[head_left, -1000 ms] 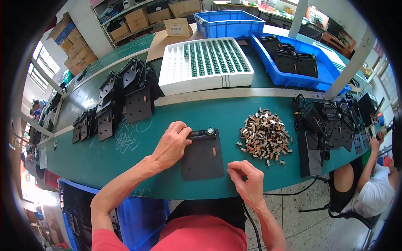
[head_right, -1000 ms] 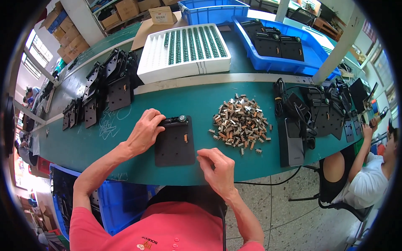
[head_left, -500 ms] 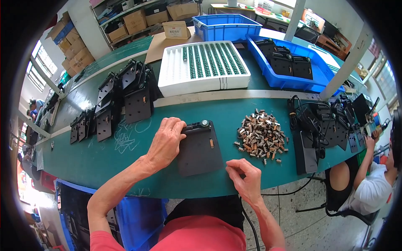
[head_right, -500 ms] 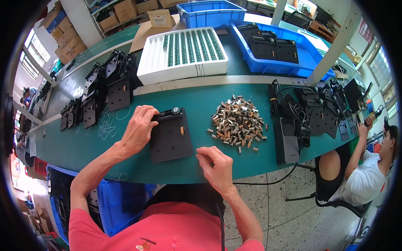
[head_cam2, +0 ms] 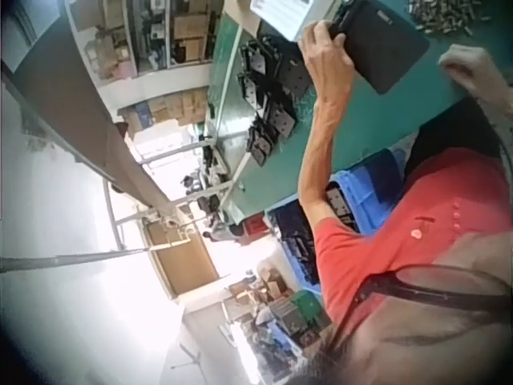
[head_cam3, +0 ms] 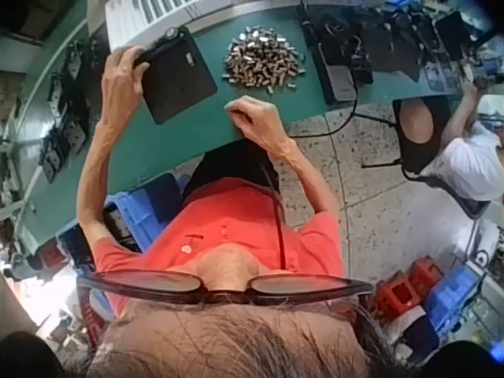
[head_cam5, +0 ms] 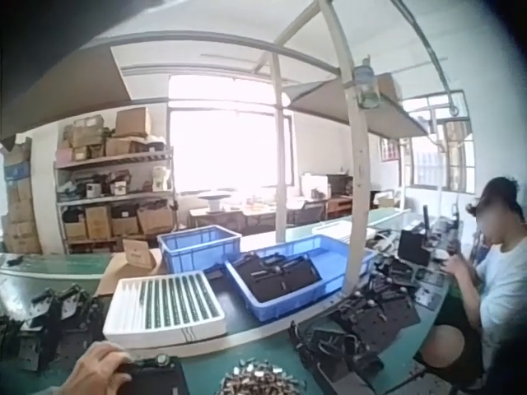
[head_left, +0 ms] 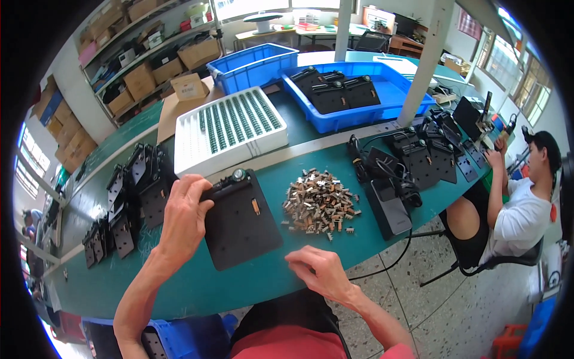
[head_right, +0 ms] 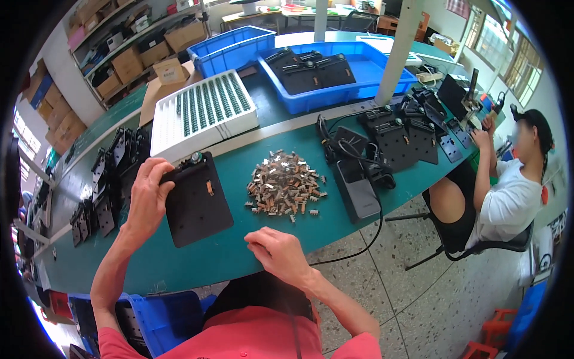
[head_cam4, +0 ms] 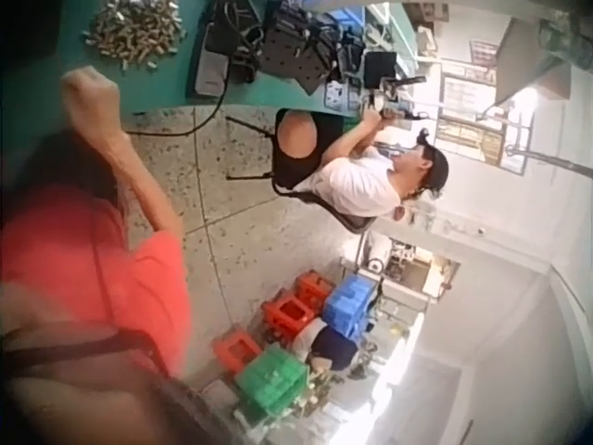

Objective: The person manually assembles small electronic and metal components onto a black plastic base plate by hand at a factory workstation.

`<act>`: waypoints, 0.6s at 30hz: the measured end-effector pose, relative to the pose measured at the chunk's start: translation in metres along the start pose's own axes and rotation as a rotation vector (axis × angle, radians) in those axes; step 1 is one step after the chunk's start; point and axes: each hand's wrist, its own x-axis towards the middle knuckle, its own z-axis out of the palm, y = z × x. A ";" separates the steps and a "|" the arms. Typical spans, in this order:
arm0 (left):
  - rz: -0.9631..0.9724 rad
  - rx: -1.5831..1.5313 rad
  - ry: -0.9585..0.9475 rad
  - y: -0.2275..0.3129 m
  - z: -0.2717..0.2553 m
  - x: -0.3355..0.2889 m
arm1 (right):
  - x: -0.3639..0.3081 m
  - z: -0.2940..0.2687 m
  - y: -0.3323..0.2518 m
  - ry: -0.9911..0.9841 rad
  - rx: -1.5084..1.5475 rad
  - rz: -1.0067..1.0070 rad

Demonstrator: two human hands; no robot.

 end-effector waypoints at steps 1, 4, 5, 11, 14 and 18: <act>0.013 0.002 -0.001 0.002 0.000 0.009 | -0.005 -0.005 0.001 0.000 -0.047 -0.029; 0.027 -0.022 0.052 0.004 0.001 0.040 | -0.015 -0.021 0.010 0.047 -0.189 -0.145; 0.034 -0.018 0.049 0.005 0.002 0.051 | -0.017 -0.025 0.012 0.055 -0.185 -0.145; 0.035 0.013 0.084 0.011 0.020 0.119 | -0.021 -0.039 0.028 0.095 -0.175 -0.192; 0.054 0.030 0.103 0.021 0.035 0.155 | -0.021 -0.037 0.038 0.134 -0.111 -0.191; 0.121 0.063 0.161 0.021 0.059 0.205 | -0.021 -0.033 0.041 0.145 -0.070 -0.175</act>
